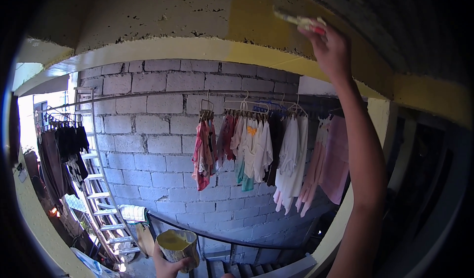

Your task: Painting a concrete beam or ceiling using yellow paint and a paintbrush.

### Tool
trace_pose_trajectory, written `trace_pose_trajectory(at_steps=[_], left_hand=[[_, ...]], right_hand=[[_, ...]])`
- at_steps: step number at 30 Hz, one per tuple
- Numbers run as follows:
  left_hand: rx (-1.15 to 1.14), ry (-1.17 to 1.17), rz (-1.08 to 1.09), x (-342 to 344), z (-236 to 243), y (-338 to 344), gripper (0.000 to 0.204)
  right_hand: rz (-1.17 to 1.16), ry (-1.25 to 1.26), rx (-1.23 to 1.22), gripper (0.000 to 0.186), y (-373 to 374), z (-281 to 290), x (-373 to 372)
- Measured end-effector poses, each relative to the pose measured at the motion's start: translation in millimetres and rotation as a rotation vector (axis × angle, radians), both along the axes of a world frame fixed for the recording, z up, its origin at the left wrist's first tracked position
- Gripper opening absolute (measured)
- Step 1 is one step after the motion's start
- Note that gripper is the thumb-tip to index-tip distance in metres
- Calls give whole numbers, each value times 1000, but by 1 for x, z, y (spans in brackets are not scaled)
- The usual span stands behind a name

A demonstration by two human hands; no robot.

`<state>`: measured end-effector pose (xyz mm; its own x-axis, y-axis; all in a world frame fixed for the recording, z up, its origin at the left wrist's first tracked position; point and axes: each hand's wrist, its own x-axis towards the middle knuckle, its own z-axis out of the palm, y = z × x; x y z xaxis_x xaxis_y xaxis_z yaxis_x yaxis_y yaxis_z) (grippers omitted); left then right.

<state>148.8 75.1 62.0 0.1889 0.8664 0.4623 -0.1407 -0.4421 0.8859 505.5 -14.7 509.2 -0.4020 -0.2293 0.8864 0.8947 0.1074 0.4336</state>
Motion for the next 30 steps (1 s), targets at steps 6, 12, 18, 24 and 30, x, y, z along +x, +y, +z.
trace_pose_trajectory(at_steps=[6,12,18,24,30], left_hand=[[-103,18,-18,1,-1,-7,67],[-73,14,-43,-2,6,-9,65],[-27,-4,-5,-3,-12,2,66],[-61,-78,-38,-4,-9,3,65],[-100,-124,-53,-3,-8,3,65]], right_hand=[[51,-121,-113,22,-12,-64,-11],[-70,-44,-174,22,-27,-81,-20],[52,34,63,24,-25,-35,-10],[-24,91,194,26,-7,48,-8],[-106,169,120,30,-1,48,-5]])
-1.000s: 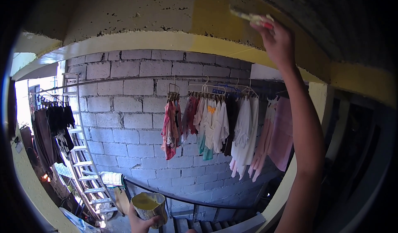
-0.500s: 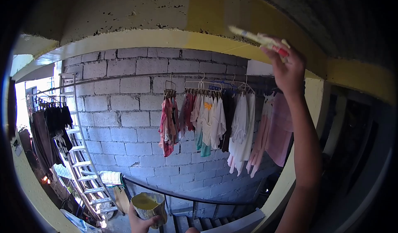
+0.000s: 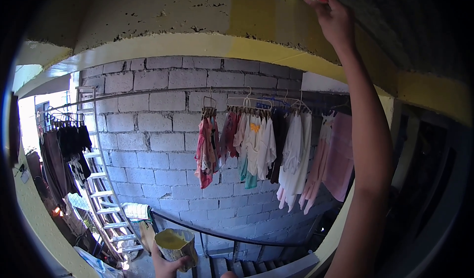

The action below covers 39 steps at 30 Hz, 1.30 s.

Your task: Painting a concrete beam or ceiling using yellow paint and a paintbrush.

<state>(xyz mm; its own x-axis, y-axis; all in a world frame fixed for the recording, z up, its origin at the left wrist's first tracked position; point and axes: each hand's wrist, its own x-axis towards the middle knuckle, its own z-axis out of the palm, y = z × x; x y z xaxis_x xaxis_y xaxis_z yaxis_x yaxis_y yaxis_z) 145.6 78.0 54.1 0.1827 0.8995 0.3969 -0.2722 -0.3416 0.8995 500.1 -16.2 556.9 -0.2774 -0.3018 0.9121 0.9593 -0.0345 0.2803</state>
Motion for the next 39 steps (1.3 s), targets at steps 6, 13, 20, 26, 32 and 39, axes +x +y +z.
trace_pose_trajectory(at_steps=[6,13,20,26,32,39], left_hand=[[51,67,29,-5,-5,4,66],[13,68,19,-6,0,-5,65],[67,61,26,-10,-10,-2,64],[25,-10,2,-9,5,-9,64],[90,40,90,-11,-9,3,65],[20,-23,70,-14,9,-6,66]], right_hand=[[237,-55,-166,24,-13,-73,14],[77,-220,-300,21,-37,-121,1],[186,-152,-254,23,-45,-106,-7],[225,-155,-80,30,-27,-25,-1],[151,-221,-36,29,11,27,-11],[18,-273,38,24,30,21,-20]])
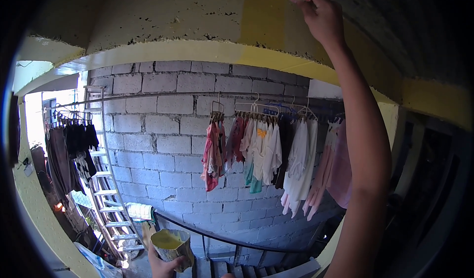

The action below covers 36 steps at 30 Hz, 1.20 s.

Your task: Painting a concrete beam or ceiling using yellow paint and a paintbrush.

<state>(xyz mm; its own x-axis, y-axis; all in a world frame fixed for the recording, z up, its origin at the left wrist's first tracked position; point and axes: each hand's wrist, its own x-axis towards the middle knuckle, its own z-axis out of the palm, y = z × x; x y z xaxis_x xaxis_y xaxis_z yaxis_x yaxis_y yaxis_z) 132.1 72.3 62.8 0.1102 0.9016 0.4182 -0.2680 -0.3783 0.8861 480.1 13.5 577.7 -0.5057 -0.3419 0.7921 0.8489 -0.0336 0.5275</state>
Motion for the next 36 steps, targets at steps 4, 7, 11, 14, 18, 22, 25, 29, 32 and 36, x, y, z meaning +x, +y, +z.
trace_pose_trajectory(at_steps=[4,7,11,14,18,22,25,29,32,36], left_hand=[[5,53,-4,-2,3,-1,65],[-3,85,-8,-3,12,-7,65],[28,110,4,-4,5,-5,65],[-34,76,-33,-3,6,-10,65],[-7,56,-29,-2,3,-8,66],[34,129,13,-4,3,-11,67],[31,123,22,-3,2,-15,68],[24,116,23,-4,-4,-14,69],[35,149,48,-6,-7,-11,69],[11,90,65,-6,-14,-10,69]], right_hand=[[66,-4,-42,22,-13,-30,-6],[42,57,-207,23,-19,-52,2],[104,-35,-293,23,-31,-84,-6],[89,-27,-343,23,-39,-100,-7],[2,-31,-416,21,-49,-112,-18],[30,-97,-431,19,-52,-120,-22],[56,-33,-488,18,-56,-123,-21],[114,-71,-432,22,-63,-111,-25],[170,-12,-296,24,-59,-84,-26],[235,-171,-123,25,-31,-35,-35]])
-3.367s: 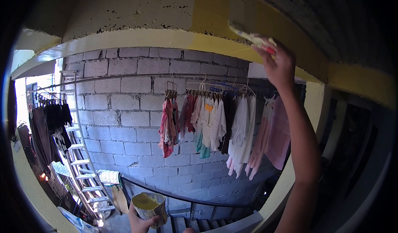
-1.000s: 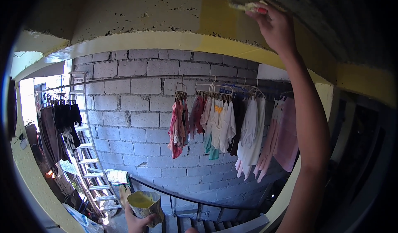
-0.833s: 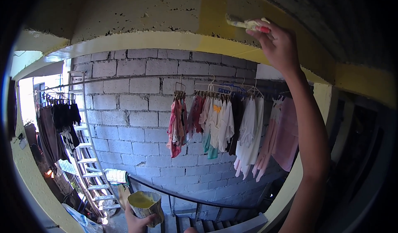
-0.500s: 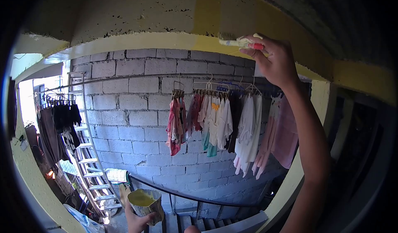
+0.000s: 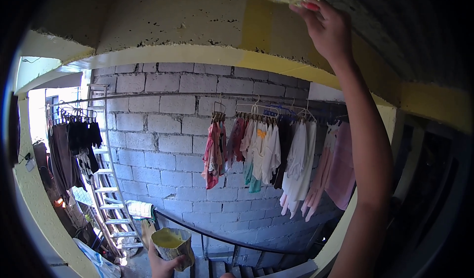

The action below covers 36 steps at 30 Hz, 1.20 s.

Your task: Painting a concrete beam or ceiling using yellow paint and a paintbrush.

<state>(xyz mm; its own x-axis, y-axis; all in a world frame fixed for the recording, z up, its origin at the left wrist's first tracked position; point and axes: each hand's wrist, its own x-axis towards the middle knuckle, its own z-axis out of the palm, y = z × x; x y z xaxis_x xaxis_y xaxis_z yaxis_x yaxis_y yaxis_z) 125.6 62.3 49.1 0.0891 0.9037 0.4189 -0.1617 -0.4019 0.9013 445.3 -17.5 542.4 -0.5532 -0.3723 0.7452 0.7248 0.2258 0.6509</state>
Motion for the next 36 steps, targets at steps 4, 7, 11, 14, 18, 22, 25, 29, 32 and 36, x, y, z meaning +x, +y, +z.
trace_pose_trajectory(at_steps=[4,7,11,14,18,22,25,29,32,36], left_hand=[[54,16,59,0,-6,5,68],[47,7,63,-1,-4,5,68],[-13,9,80,-3,7,1,69],[-154,-50,53,-3,26,-7,70],[-84,-12,60,-2,9,5,71],[-35,12,39,-1,6,7,72],[-32,6,16,-1,10,5,73],[-59,-12,-28,-1,18,1,72],[-27,26,-5,-1,5,7,70],[3,10,20,-2,4,5,69]], right_hand=[[-125,65,58,26,28,31,4],[-221,101,38,23,40,37,3],[-182,33,143,24,50,44,13],[-161,140,113,25,49,26,0],[-149,57,103,22,38,9,8],[-55,233,-227,22,25,-38,8],[-74,-84,-132,23,19,-57,6],[-217,-36,-194,25,5,-78,-6],[-243,-54,-219,23,-1,-84,-11],[-197,13,-268,22,-11,-90,-13]])
